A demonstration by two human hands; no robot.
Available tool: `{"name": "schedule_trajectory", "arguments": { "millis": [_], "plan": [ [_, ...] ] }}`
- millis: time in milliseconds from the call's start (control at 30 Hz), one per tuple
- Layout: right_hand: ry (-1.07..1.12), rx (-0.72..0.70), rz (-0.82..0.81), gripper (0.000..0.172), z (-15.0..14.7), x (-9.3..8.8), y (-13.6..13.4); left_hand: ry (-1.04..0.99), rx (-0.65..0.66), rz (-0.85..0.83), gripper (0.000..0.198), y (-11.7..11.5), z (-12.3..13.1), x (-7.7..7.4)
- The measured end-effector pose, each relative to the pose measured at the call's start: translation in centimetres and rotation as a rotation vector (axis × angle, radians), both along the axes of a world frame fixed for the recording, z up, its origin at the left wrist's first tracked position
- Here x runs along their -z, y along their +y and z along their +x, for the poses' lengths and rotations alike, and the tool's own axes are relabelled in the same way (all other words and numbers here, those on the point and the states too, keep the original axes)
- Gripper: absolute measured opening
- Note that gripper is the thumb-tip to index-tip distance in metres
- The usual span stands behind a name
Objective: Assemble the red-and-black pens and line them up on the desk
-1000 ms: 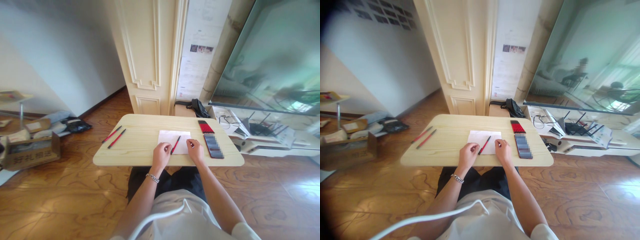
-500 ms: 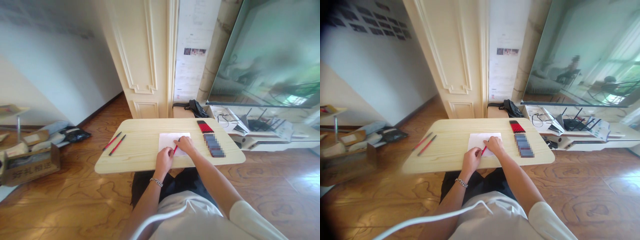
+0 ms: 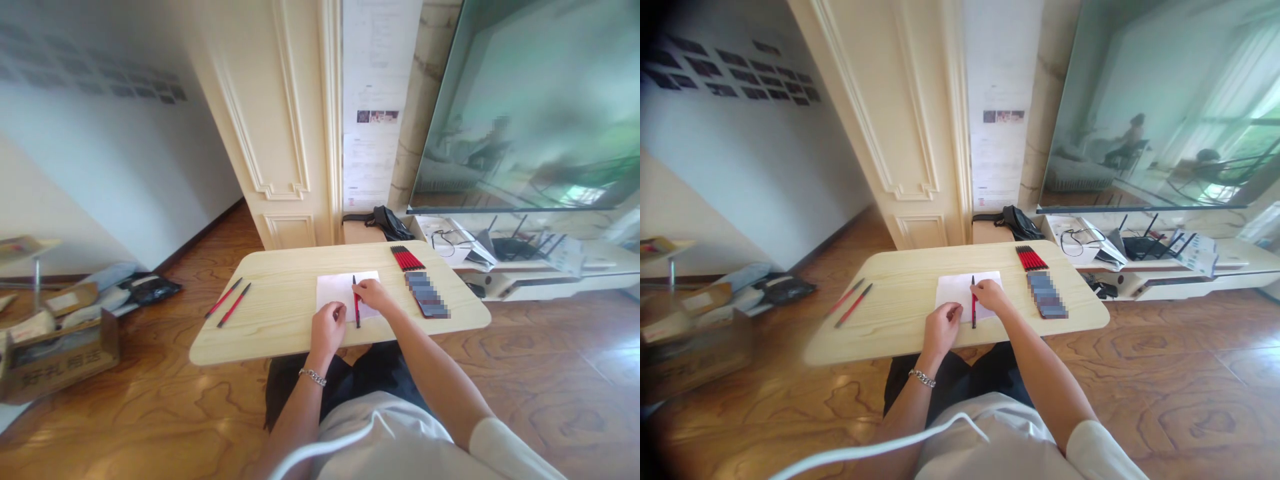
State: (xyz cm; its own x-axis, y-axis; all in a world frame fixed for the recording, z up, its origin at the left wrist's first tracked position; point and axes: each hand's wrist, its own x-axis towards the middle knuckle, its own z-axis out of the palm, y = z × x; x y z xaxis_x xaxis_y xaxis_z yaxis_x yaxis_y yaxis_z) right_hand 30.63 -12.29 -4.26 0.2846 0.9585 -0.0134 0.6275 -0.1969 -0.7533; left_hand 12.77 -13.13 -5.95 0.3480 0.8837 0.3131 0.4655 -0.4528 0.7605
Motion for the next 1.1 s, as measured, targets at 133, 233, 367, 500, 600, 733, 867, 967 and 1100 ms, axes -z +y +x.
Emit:
{"name": "schedule_trajectory", "arguments": {
  "millis": [133, 233, 367, 500, 600, 733, 867, 967, 1100],
  "plan": [
    [0.473, -0.115, 0.185, 0.036, -0.6, 0.2, -1.9, -0.144, 0.06, -0.087, 0.032, -0.6, 0.7, -1.1],
    [0.6, -0.149, 0.205, 0.037, -1.4, 0.3, -2.8, -0.278, 0.154, -0.221, 0.036, -1.0, 1.6, -1.2],
    [0.603, 0.005, 0.35, 0.038, -2.3, -0.1, -2.7, -0.393, 0.111, -0.307, 0.037, -1.5, 2.5, -0.5],
    [0.543, 0.124, 0.404, 0.041, -3.3, -0.6, -2.4, -0.452, 0.079, -0.305, 0.035, -2.0, 2.9, 0.2],
    [0.594, 0.151, 0.344, 0.046, -4.1, -0.6, -2.3, -0.497, 0.114, -0.369, 0.037, -2.3, 3.0, 0.3],
    [0.717, 0.134, 0.358, 0.046, -4.7, -0.3, -2.0, -0.505, 0.147, -0.438, 0.04, -2.5, 2.9, 0.1],
    [0.873, 0.069, 0.29, 0.049, -4.4, 0.0, -1.8, -0.533, 0.183, -0.519, 0.043, -2.2, 2.8, 0.2],
    [0.929, 0.033, 0.266, 0.053, -3.9, 0.2, -1.9, -0.56, 0.236, -0.512, 0.042, -1.8, 2.9, 0.3],
    [0.86, 0.106, 0.384, 0.039, -3.3, 0.6, -2.1, -0.631, 0.256, -0.563, 0.04, -1.5, 2.9, 0.5]
  ]
}}
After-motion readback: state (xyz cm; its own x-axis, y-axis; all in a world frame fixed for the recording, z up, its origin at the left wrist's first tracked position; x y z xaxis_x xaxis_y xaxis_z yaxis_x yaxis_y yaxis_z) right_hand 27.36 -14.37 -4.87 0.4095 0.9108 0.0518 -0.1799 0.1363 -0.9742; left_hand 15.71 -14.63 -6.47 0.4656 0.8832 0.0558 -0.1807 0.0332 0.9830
